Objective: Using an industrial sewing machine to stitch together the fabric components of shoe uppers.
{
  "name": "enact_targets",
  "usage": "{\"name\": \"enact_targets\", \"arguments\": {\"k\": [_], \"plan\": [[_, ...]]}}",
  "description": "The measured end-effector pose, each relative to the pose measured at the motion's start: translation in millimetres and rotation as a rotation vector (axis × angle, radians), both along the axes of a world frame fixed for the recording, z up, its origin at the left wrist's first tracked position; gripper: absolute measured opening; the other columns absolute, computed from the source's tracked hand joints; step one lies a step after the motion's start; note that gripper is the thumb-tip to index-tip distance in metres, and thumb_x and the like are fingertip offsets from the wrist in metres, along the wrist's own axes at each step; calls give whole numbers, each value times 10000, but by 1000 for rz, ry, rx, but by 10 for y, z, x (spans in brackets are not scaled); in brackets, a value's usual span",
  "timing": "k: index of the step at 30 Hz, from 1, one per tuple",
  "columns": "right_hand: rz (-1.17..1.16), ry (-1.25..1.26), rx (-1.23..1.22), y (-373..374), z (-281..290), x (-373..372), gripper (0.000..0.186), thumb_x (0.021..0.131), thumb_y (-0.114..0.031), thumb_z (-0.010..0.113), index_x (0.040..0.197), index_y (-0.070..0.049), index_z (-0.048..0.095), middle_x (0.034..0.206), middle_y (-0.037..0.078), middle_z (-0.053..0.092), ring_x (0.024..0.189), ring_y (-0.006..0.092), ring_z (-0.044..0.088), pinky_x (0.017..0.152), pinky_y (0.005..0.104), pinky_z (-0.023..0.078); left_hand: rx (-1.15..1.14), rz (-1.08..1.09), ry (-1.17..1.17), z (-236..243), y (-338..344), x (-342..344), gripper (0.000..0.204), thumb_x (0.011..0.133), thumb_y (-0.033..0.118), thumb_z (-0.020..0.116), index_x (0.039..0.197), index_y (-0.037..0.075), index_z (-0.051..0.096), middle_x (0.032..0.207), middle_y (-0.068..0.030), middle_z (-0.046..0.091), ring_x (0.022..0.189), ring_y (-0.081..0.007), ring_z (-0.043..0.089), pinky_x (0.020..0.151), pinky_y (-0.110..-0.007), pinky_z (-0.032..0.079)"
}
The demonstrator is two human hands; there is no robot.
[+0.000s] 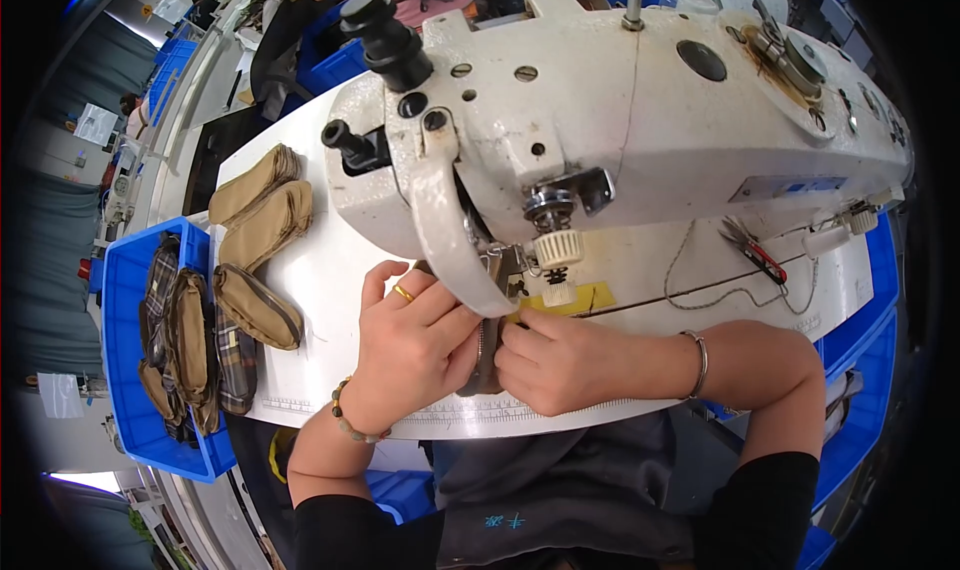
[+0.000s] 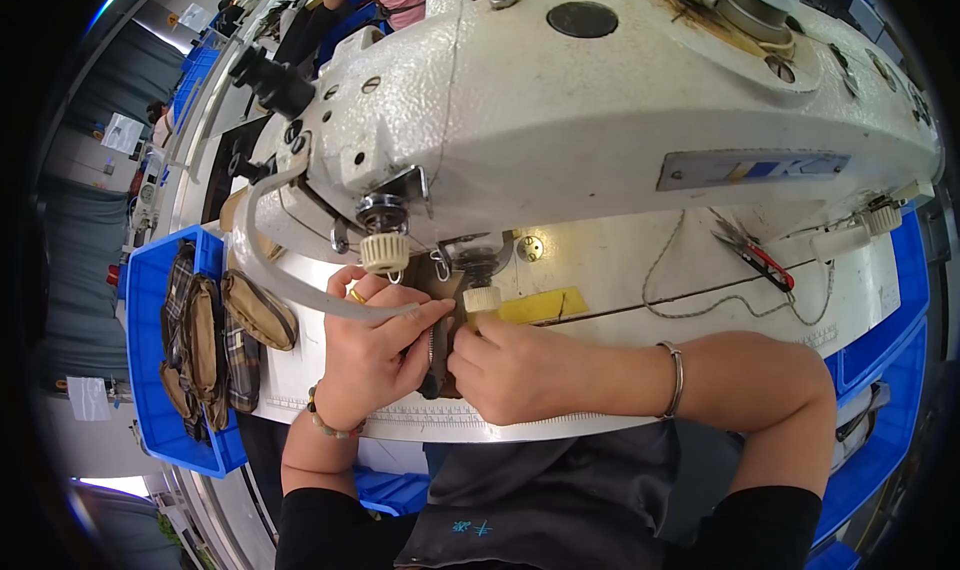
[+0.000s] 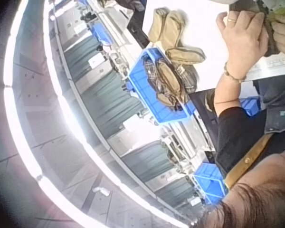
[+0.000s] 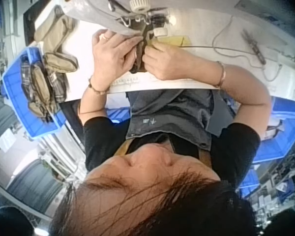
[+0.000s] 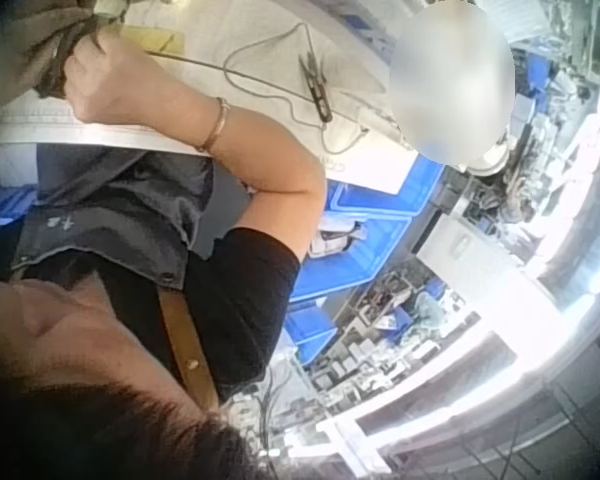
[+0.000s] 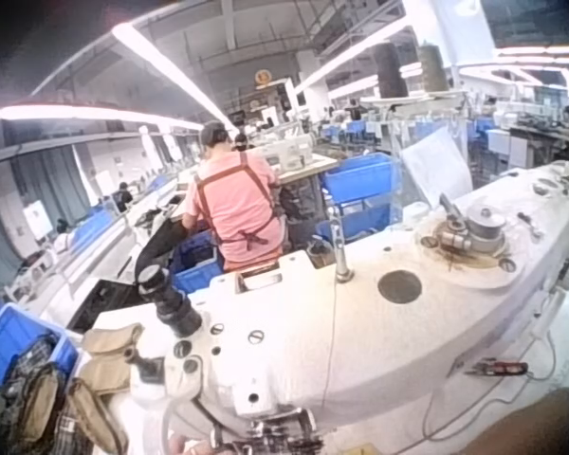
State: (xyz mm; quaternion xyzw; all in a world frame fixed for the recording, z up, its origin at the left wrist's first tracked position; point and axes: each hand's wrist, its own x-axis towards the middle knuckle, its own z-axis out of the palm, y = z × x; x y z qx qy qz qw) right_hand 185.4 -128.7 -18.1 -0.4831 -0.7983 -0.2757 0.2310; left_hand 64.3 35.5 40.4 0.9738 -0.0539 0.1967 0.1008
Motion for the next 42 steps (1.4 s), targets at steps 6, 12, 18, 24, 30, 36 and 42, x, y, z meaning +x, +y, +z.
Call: {"name": "enact_targets", "arguments": {"k": [6,12,18,24,30,36,42], "plan": [[-54,-16,-82,-216,6,-248,199,625,-184,601,664,8,639,729,194,662,580,196,578,519,271,410,45,-40,108,-63,-129,-67,325,660,94,744,982,131,750,840,52,617,775,-167,587,925,-490,389],[-272,28,-204,-323,46,-425,224,576,-156,604,644,53,642,729,290,673,480,159,520,420,265,363,160,-25,129,-210,-254,-96,363,683,129,743,1045,114,732,835,27,521,807,-176,532,977,-528,366],[-265,12,-217,-328,55,-407,218,587,-156,611,631,55,646,761,328,674,478,167,531,414,259,366,167,-39,129,-263,-261,-101,374,676,137,746,1046,85,726,838,27,520,814,-172,524,992,-531,357],[-233,28,-226,-336,70,-383,226,598,-168,612,641,50,654,765,325,676,478,173,541,414,259,371,155,-82,116,-261,-272,-65,396,641,140,750,1033,84,730,837,30,514,819,-166,526,1000,-552,349],[-274,3,-241,-278,26,-310,221,620,-175,605,665,36,653,834,334,689,466,146,520,393,251,356,109,-83,72,-279,-167,28,323,627,112,740,949,80,726,840,25,514,804,-186,516,835,-485,371],[-316,-60,-174,-198,20,-182,182,655,-146,610,676,29,657,868,290,712,462,107,499,387,234,356,135,-24,132,-295,-68,116,273,739,131,701,1001,54,702,880,-35,629,804,-224,607,848,-468,352],[-318,-29,-198,-183,23,-172,183,659,-138,615,689,35,664,872,281,716,462,101,501,391,236,370,40,1,35,-287,-114,81,110,663,93,745,766,113,711,813,29,538,789,-202,518,747,-454,324]]}}
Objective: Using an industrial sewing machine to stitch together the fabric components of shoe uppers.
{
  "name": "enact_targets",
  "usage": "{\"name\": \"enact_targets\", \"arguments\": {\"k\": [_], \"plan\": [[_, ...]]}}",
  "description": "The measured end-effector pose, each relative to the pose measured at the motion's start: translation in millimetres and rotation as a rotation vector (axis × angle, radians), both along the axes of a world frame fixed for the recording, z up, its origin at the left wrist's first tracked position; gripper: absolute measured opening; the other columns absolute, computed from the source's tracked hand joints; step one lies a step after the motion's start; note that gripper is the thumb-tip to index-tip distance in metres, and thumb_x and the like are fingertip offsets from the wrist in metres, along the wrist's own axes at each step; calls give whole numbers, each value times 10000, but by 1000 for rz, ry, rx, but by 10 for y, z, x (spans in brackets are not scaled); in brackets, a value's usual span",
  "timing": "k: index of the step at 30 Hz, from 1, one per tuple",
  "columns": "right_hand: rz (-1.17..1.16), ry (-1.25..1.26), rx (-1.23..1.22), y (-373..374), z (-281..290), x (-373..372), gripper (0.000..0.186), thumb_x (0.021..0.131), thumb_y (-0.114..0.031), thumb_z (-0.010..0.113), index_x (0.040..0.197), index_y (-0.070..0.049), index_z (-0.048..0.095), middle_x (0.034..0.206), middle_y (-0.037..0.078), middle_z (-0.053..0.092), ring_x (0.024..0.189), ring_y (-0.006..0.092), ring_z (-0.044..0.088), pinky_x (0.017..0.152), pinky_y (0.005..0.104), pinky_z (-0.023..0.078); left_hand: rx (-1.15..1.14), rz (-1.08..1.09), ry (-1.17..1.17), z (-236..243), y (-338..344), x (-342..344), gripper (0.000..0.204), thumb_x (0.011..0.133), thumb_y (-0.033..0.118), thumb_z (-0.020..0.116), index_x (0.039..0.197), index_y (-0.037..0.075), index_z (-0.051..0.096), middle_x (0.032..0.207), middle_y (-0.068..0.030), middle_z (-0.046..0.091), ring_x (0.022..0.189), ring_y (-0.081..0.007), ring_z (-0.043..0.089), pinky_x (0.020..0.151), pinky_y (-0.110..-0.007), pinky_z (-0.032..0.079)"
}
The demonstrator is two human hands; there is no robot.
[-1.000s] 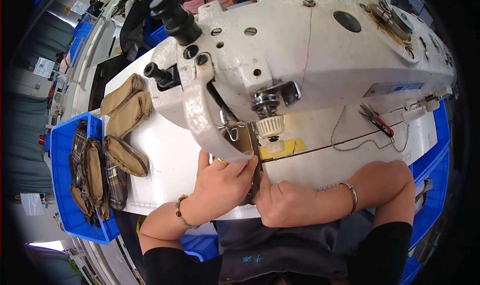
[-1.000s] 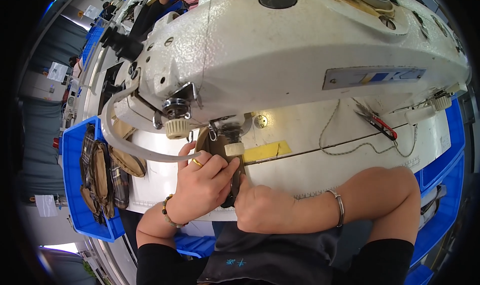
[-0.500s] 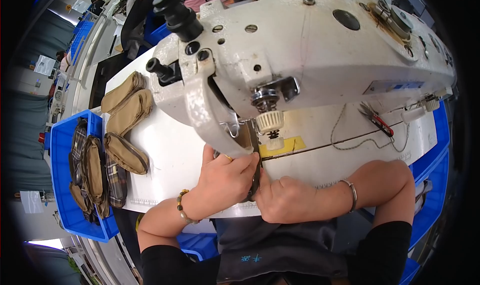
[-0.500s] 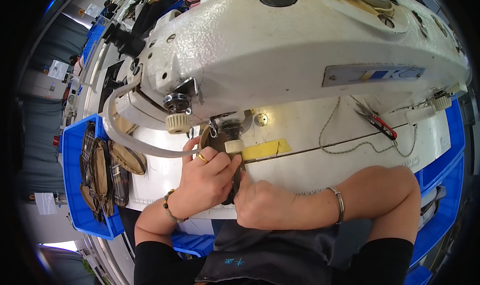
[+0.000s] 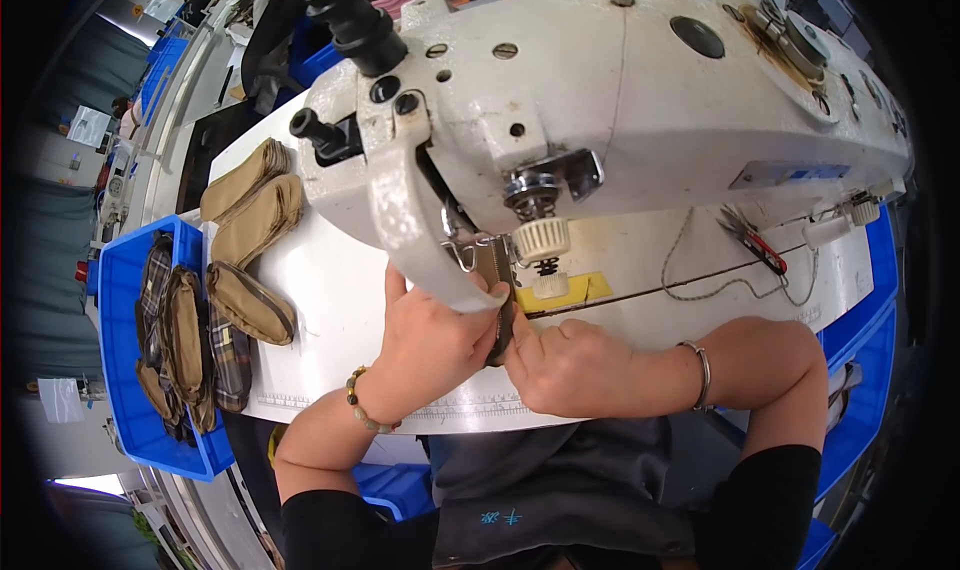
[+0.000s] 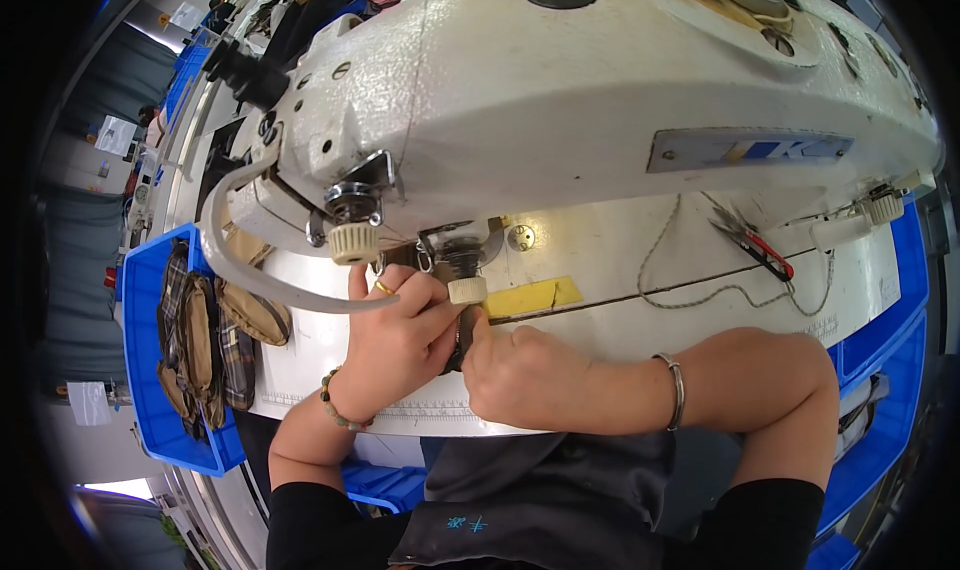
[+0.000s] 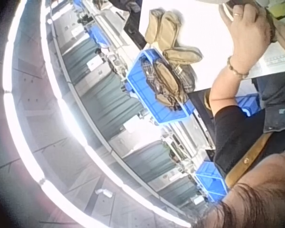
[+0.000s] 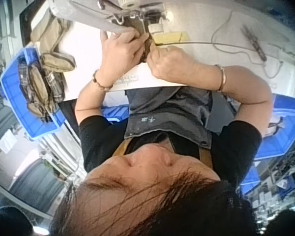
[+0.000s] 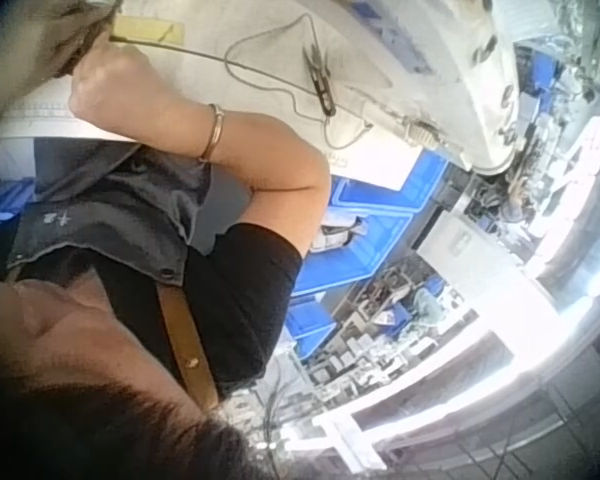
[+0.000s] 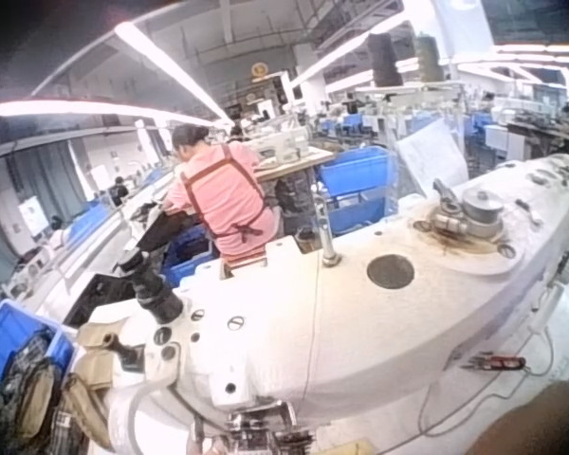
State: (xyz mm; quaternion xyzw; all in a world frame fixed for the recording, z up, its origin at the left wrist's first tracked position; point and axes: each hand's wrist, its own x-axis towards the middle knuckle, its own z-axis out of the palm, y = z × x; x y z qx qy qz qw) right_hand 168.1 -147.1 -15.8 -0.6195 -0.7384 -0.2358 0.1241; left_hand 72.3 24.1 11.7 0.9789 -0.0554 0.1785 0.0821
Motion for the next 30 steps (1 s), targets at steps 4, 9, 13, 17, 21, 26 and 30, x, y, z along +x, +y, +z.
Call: {"name": "enact_targets", "arguments": {"k": [4,9,13,17,21,26,30], "plan": [[16,17,-16,-11,-4,2,212,664,-143,615,720,52,677,874,280,715,467,106,511,404,239,389,22,5,1,0,-27,-18,110,671,93,750,776,113,721,808,28,545,796,-203,521,758,-442,325],[25,8,-11,-10,1,13,234,668,-151,615,745,59,685,862,274,715,473,117,529,408,243,399,-110,-44,55,-12,31,19,122,683,84,742,802,106,730,838,24,573,816,-208,535,760,-432,318],[9,-11,11,41,-61,62,242,658,-153,619,760,57,682,855,265,702,460,122,526,402,248,398,-90,-28,39,-13,88,88,145,693,80,728,835,103,743,864,16,599,834,-207,556,746,-429,319],[-22,65,-27,67,-78,87,249,651,-147,623,796,49,673,723,144,635,450,113,516,399,258,404,-66,20,49,-59,194,147,196,716,81,714,906,110,754,872,17,649,821,-200,605,701,-404,335],[-11,70,-6,111,-95,113,203,667,-135,623,784,29,650,637,62,538,449,110,516,397,261,406,-68,42,15,-88,239,167,166,725,95,717,886,121,750,851,13,677,797,-212,629,832,-432,331],[-9,117,-57,89,-70,149,134,689,-124,624,736,0,610,622,41,502,458,114,518,389,252,394,2,114,-77,215,101,55,151,716,70,714,852,120,756,818,14,672,823,-206,635,1032,-484,302],[-2,116,-33,97,-59,133,116,692,-119,622,723,-9,600,630,44,500,453,115,507,388,259,399,-615,-384,-142,663,9,-322,255,703,-12,675,929,67,762,713,5,608,632,-159,560,666,-331,465]]}}
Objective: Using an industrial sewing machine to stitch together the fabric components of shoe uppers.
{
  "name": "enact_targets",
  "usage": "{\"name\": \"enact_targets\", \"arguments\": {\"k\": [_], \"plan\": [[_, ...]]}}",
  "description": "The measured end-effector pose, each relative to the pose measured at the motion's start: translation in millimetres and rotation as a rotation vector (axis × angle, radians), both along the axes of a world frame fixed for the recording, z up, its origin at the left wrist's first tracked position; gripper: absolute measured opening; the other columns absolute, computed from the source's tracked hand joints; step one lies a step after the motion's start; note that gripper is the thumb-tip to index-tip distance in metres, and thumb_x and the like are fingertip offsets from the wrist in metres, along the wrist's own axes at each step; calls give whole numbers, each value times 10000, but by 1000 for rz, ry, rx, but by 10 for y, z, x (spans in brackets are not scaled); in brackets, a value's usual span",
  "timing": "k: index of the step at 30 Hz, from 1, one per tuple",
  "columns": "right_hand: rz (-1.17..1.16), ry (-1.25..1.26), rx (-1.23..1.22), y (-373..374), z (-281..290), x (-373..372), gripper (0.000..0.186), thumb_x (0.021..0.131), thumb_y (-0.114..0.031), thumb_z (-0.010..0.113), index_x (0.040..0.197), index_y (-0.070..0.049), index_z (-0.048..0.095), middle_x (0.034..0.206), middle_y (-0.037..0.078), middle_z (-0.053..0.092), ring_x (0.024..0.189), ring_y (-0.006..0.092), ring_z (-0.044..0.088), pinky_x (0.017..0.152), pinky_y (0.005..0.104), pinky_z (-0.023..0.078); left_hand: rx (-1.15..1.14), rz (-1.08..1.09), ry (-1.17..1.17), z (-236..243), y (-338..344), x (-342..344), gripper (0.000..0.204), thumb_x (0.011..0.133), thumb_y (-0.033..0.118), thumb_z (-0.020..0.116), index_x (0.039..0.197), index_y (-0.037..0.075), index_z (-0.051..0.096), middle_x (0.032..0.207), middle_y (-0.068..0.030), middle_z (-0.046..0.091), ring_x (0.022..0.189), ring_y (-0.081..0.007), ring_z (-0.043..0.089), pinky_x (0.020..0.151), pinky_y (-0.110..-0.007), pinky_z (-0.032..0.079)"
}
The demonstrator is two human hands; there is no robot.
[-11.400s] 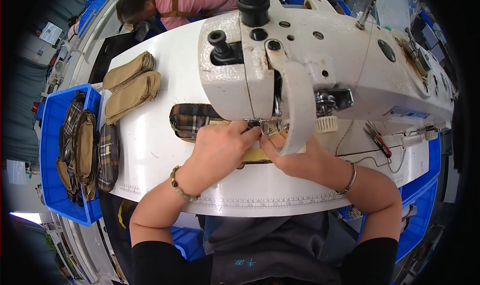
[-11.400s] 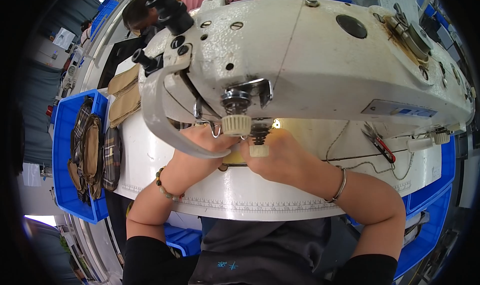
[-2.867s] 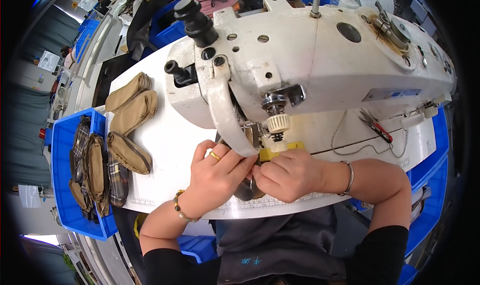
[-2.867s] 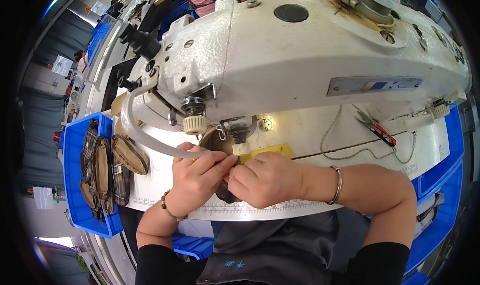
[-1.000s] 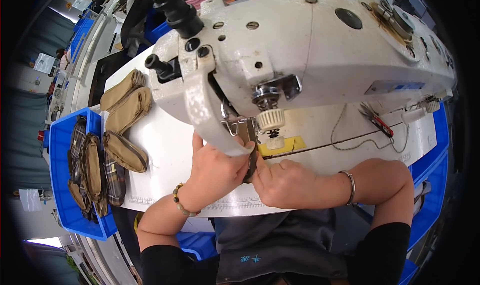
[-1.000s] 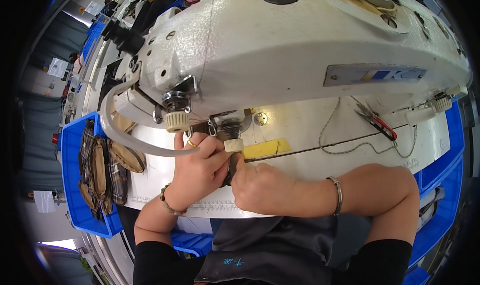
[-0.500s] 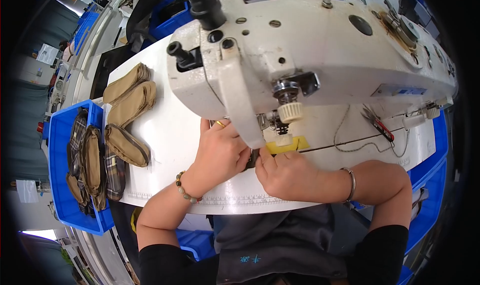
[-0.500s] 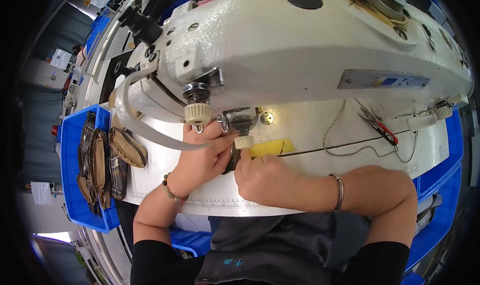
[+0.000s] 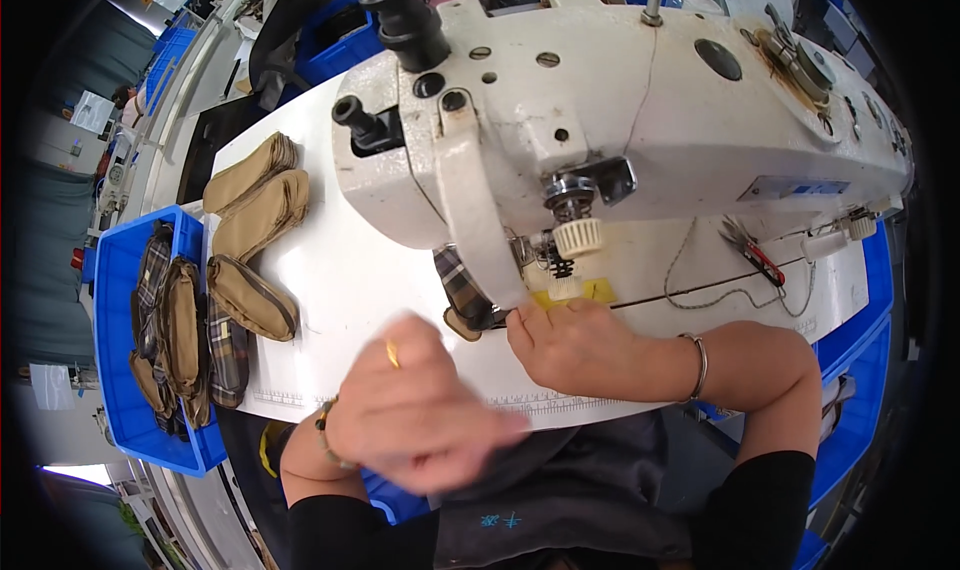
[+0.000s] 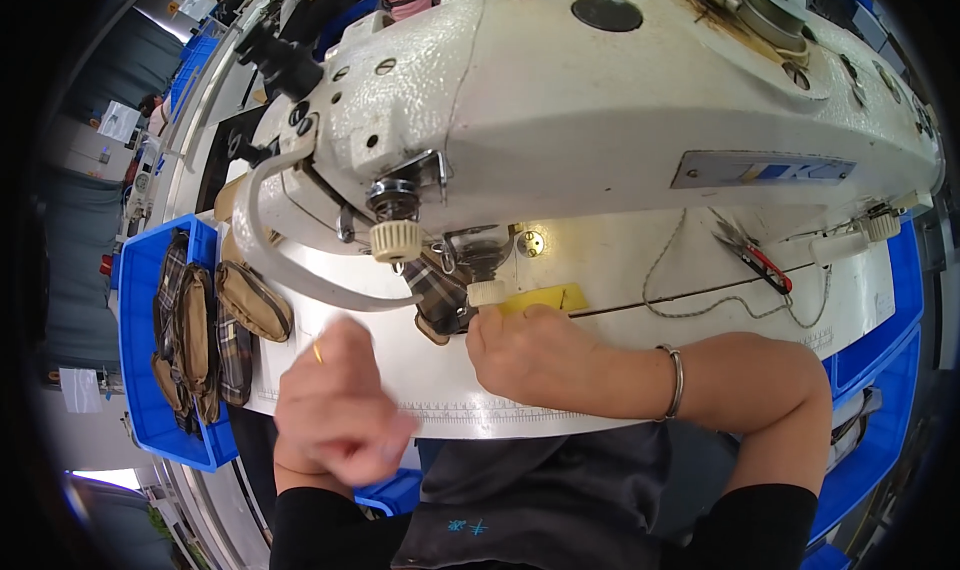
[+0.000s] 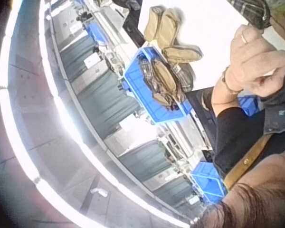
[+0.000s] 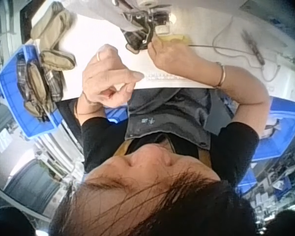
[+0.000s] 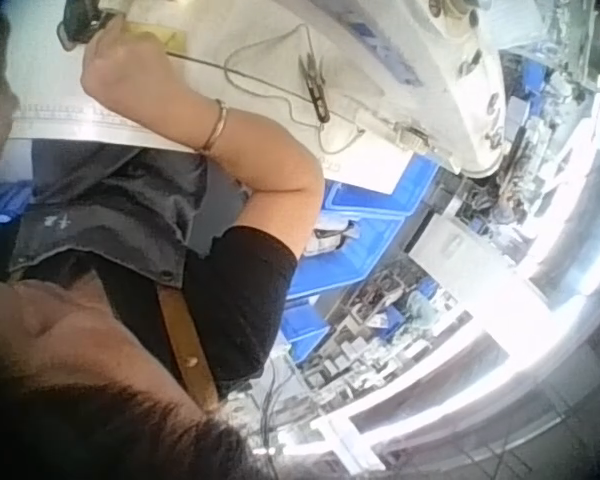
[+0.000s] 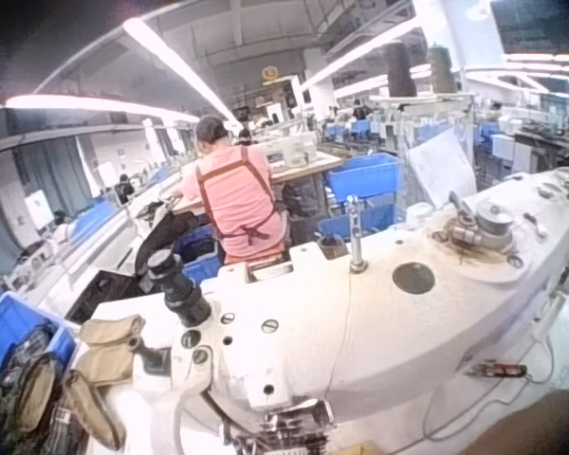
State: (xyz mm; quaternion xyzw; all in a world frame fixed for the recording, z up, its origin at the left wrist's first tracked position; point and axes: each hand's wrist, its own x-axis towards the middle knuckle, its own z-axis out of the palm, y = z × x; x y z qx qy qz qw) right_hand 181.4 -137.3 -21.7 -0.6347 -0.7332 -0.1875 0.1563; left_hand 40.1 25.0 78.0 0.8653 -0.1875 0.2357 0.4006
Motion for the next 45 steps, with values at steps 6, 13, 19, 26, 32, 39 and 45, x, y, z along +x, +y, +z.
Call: {"name": "enact_targets", "arguments": {"k": [6,13,19,26,32,39,45], "plan": [[5,51,-11,-24,-32,29,101,685,-103,628,684,-20,570,638,55,496,437,119,488,380,273,398,-573,-705,-52,143,-373,61,164,962,165,639,890,39,715,568,12,466,417,-113,397,460,-287,316],[3,45,-14,0,-11,7,214,708,-108,635,819,74,656,804,232,651,449,157,558,389,280,435,-830,-823,66,154,-564,-18,206,925,13,606,1102,-2,709,598,2,537,410,-100,437,395,-277,248],[-7,10,-50,-14,-41,3,326,726,-124,623,936,116,687,999,379,664,468,189,607,402,290,466,-898,-923,89,129,-565,48,191,934,29,591,1071,-28,711,569,-6,548,383,-104,421,380,-276,240],[-3,-1,-60,-17,9,-10,324,729,-140,621,919,116,684,995,372,668,467,187,603,400,298,464,-821,-897,109,165,-436,85,201,939,104,622,1063,-23,715,600,-21,593,390,-116,438,378,-294,250],[24,43,7,-24,27,13,288,715,-131,623,868,107,676,877,310,685,494,183,600,395,293,444,355,21,-85,-78,-104,155,179,738,44,689,908,52,746,728,-5,599,578,-126,526,468,-249,365],[-1,27,4,-5,-58,-27,165,673,-99,628,738,53,634,620,79,530,466,153,530,394,276,409,779,428,193,-513,14,360,445,784,255,765,1130,25,607,911,-57,637,806,-248,625,907,-531,390],[24,53,-6,-4,12,-6,182,672,-114,639,752,50,642,626,82,546,477,144,537,381,275,400,760,457,178,-407,-138,168,435,709,188,804,1118,124,671,824,40,570,797,-167,571,1078,-616,243]]}}
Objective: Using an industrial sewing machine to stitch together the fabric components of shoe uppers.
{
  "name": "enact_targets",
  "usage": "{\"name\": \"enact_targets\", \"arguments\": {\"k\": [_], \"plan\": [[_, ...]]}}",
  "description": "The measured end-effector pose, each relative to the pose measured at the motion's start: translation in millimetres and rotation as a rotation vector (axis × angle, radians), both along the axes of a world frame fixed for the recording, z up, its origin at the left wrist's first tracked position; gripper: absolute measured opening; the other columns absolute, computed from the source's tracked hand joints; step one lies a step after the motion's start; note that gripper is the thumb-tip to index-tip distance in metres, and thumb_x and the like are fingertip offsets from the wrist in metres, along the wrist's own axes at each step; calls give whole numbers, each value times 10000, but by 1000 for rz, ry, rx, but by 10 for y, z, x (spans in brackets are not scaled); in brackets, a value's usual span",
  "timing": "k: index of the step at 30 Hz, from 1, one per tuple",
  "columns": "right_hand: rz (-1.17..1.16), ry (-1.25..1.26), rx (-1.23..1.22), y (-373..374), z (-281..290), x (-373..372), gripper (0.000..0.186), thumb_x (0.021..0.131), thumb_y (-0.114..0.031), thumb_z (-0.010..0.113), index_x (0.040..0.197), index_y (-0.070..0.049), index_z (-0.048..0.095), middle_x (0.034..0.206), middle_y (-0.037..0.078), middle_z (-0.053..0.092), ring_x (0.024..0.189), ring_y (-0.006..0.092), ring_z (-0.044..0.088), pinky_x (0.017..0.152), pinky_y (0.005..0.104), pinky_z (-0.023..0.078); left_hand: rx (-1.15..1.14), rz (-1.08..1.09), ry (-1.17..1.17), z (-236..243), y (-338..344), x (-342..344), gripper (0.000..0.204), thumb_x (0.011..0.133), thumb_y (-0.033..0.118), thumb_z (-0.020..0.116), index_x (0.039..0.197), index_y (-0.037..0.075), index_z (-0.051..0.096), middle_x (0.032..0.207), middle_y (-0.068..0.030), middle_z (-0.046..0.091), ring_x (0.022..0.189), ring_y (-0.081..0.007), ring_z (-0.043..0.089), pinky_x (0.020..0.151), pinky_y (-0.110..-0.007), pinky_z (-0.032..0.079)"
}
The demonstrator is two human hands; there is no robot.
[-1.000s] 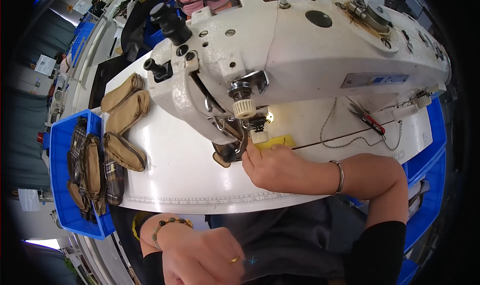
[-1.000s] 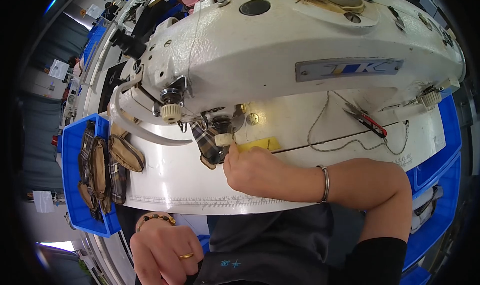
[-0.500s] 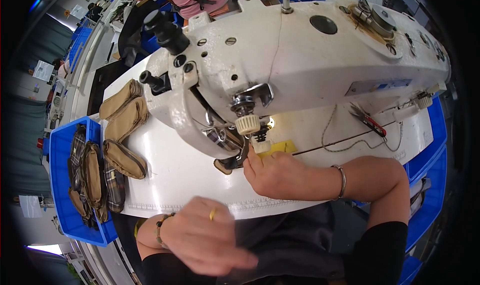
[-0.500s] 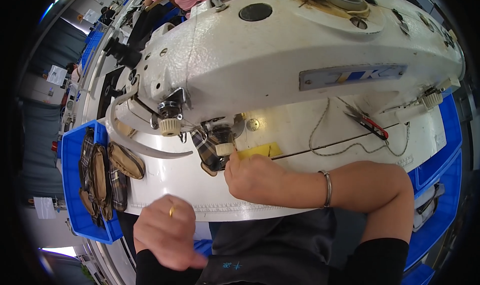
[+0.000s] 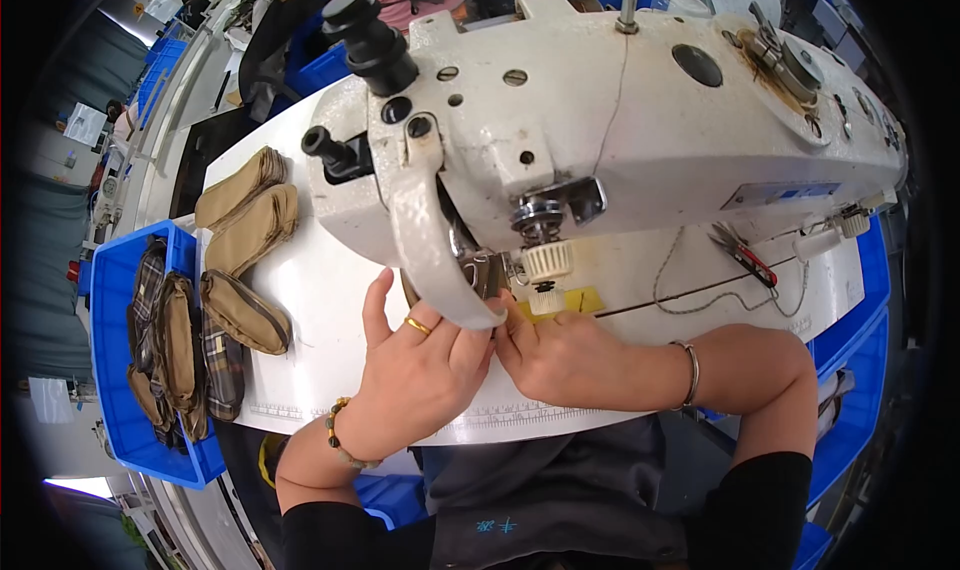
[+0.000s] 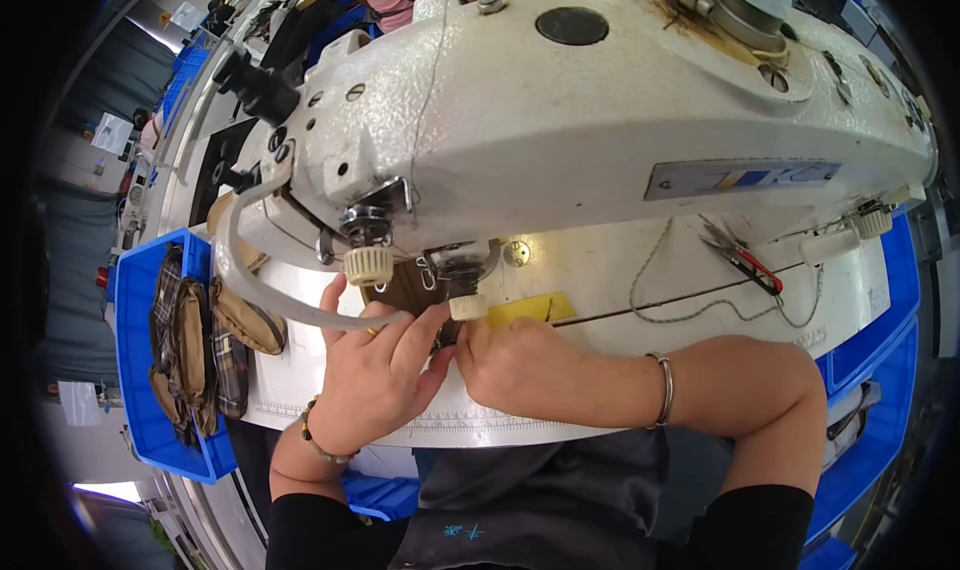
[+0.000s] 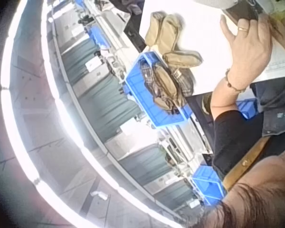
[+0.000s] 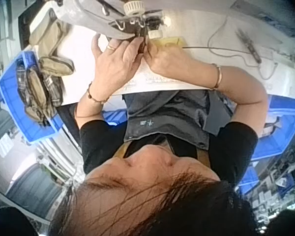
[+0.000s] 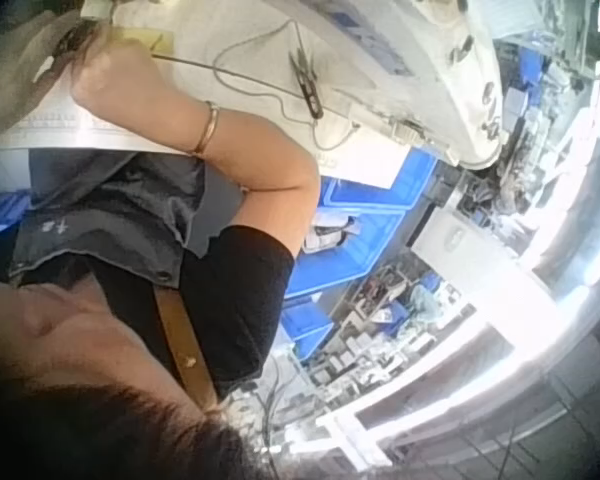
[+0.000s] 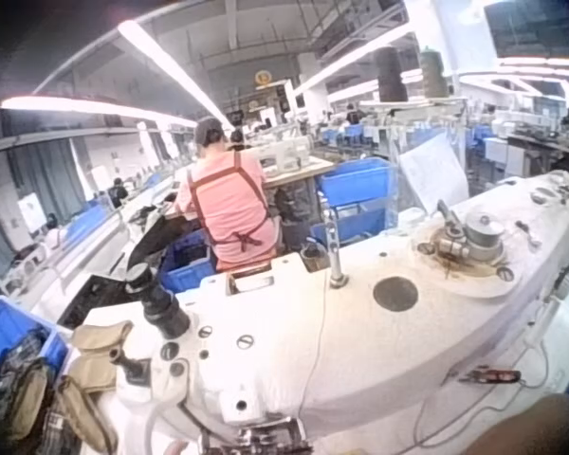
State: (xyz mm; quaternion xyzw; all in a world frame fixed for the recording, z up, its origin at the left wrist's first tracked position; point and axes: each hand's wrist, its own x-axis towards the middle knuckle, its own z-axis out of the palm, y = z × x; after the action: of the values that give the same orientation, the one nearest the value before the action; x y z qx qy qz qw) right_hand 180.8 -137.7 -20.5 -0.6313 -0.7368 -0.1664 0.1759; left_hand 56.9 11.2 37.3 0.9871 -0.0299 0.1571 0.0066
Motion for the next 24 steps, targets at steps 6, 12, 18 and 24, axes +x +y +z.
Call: {"name": "enact_targets", "arguments": {"k": [6,12,18,24], "plan": [[-3,-23,-132,-29,-2,-17,288,749,-98,608,937,112,669,1001,370,663,534,183,634,446,273,494,108,55,-55,-16,-22,10,275,747,129,728,1012,197,747,817,60,554,864,-157,570,1069,-661,218],[16,-98,-6,-55,53,-27,325,661,-124,621,869,121,672,821,307,672,493,162,594,405,262,444,0,9,112,-76,96,31,271,773,149,677,1031,197,742,1102,42,642,1094,-179,578,1084,-669,189],[60,-114,-44,-99,98,-75,350,669,-134,611,892,127,678,936,373,674,508,151,612,405,246,449,-195,-128,161,-128,297,125,266,698,164,750,962,189,762,1034,15,672,981,-188,628,999,-502,340],[58,-123,-19,-98,87,-84,310,681,-143,608,855,103,681,931,332,696,508,131,601,405,234,439,-126,-221,-44,-195,326,198,216,713,197,776,921,150,739,979,46,640,882,-188,617,771,-386,427]]}}
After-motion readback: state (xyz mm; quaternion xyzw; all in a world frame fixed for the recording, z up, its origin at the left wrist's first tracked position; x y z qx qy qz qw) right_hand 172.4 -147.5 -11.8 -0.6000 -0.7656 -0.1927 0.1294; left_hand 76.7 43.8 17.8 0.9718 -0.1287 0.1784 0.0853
